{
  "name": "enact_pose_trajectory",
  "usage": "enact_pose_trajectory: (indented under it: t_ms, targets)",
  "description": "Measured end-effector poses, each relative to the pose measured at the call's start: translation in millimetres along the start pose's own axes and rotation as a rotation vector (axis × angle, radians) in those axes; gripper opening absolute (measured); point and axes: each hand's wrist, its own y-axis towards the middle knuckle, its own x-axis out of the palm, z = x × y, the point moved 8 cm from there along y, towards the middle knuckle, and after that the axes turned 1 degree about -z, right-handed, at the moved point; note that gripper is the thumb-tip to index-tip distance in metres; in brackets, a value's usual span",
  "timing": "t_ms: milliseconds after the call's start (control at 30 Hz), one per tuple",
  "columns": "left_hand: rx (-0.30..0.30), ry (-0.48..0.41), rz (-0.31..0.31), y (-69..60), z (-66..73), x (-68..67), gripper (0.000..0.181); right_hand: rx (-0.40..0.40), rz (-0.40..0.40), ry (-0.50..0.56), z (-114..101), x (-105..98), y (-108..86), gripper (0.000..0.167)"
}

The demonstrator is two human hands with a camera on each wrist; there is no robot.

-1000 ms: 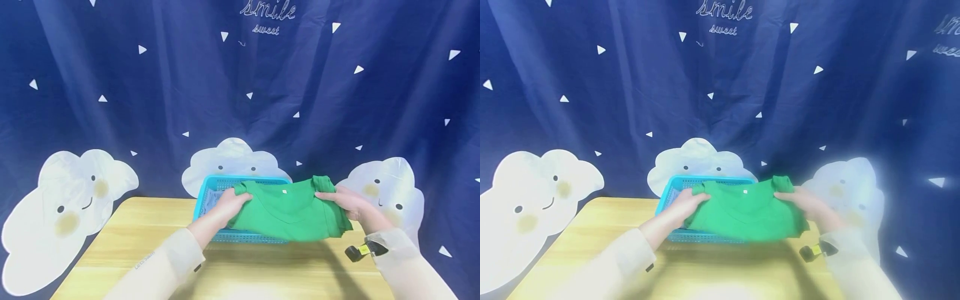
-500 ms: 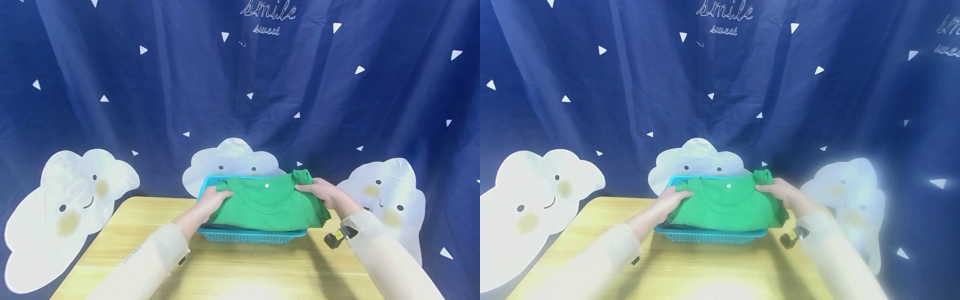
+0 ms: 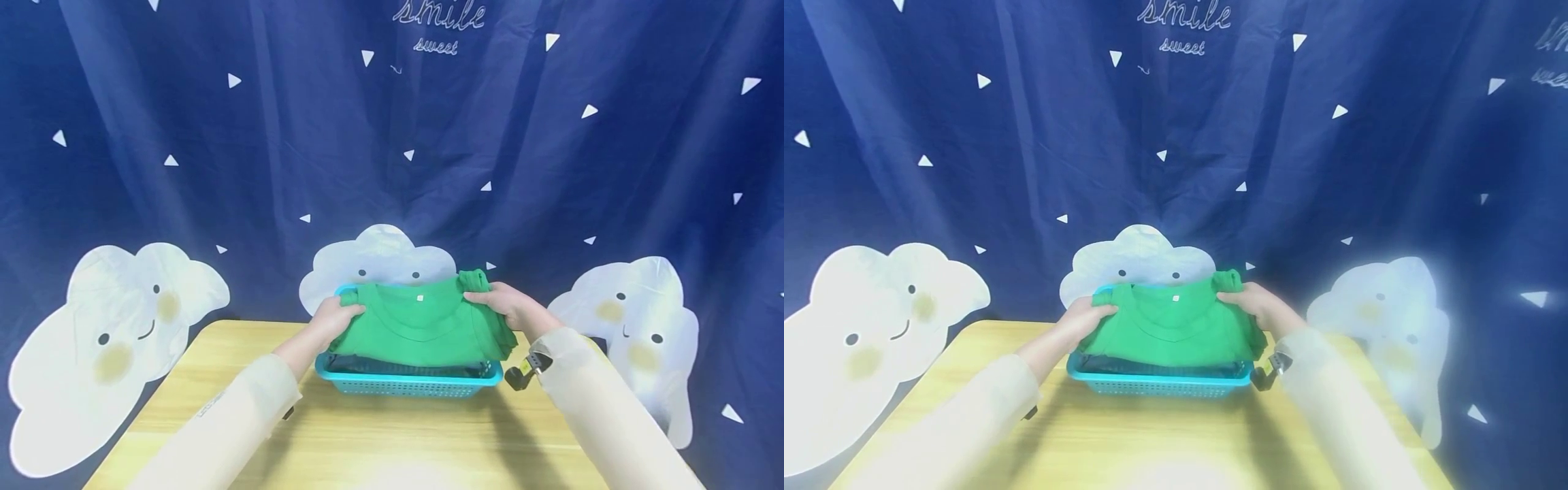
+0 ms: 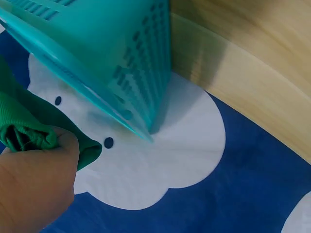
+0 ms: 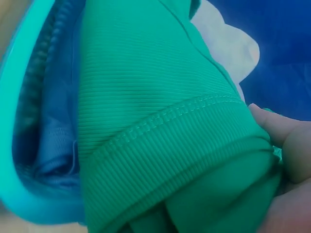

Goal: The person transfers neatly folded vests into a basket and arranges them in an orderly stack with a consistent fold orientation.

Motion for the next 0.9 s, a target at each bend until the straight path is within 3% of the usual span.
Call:
enact_pose_trajectory:
  t_ms: [233, 533, 767, 900]
  targets:
    - [0.042, 0.009, 0.036, 12.8, -7.8, -8.0, 0.049, 0.015, 0.001, 0.022, 9, 5, 17.1, 0.062]
    - [0.075, 0.11, 0.069, 21.2, -17.5, -9.4, 0.042, 0.02, 0.04, -0.055, 22, 10, 35.8, 0.071]
    - [0.088, 0.291, 0.104, 22.8, -22.5, -2.8, 0.06, 0.014, 0.085, -0.125, 33, 10, 45.8, 0.069]
    - [0.115, 0.386, 0.14, 21.6, -19.8, -0.1, 0.06, -0.023, 0.145, -0.215, 33, 8, 50.1, 0.066]
